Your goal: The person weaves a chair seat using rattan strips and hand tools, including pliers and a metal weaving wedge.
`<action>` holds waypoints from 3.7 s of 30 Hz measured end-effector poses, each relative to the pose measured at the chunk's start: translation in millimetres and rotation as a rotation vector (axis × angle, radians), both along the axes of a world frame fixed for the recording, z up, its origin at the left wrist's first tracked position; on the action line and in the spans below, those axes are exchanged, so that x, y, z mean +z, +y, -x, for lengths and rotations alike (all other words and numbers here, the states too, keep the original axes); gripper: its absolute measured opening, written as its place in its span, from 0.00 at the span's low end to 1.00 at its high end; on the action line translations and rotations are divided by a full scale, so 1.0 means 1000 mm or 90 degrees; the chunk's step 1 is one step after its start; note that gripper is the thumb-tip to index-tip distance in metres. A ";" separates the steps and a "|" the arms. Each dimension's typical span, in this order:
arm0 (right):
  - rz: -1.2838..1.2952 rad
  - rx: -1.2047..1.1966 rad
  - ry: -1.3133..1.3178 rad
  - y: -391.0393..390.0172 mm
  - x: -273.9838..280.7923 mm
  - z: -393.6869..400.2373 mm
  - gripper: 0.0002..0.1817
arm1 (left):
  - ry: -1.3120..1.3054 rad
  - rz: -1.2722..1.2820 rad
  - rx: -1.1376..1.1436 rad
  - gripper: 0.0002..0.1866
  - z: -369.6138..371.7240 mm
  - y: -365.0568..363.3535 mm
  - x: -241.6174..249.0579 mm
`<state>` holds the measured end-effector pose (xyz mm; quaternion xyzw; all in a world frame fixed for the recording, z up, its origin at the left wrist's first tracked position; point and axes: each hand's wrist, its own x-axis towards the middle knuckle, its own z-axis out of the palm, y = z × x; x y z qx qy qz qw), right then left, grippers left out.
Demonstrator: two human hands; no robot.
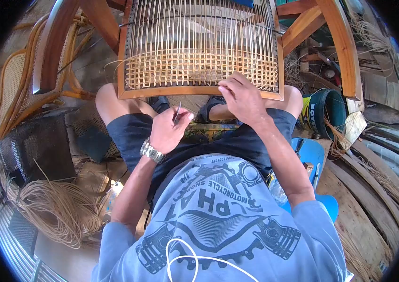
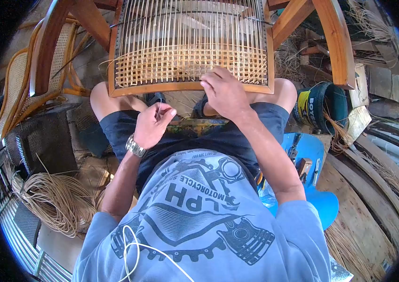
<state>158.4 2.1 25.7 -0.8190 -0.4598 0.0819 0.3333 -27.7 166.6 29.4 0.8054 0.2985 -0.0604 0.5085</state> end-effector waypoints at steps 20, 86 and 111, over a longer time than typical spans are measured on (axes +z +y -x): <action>0.270 0.248 -0.197 0.053 -0.002 -0.021 0.05 | -0.059 0.109 0.027 0.12 0.009 -0.001 -0.005; 0.164 -0.415 0.026 -0.026 0.103 -0.178 0.13 | -0.127 -0.225 0.114 0.12 -0.037 0.230 -0.031; 0.373 -0.268 0.060 -0.019 0.087 -0.162 0.13 | -0.266 -0.235 0.377 0.12 -0.049 0.183 -0.059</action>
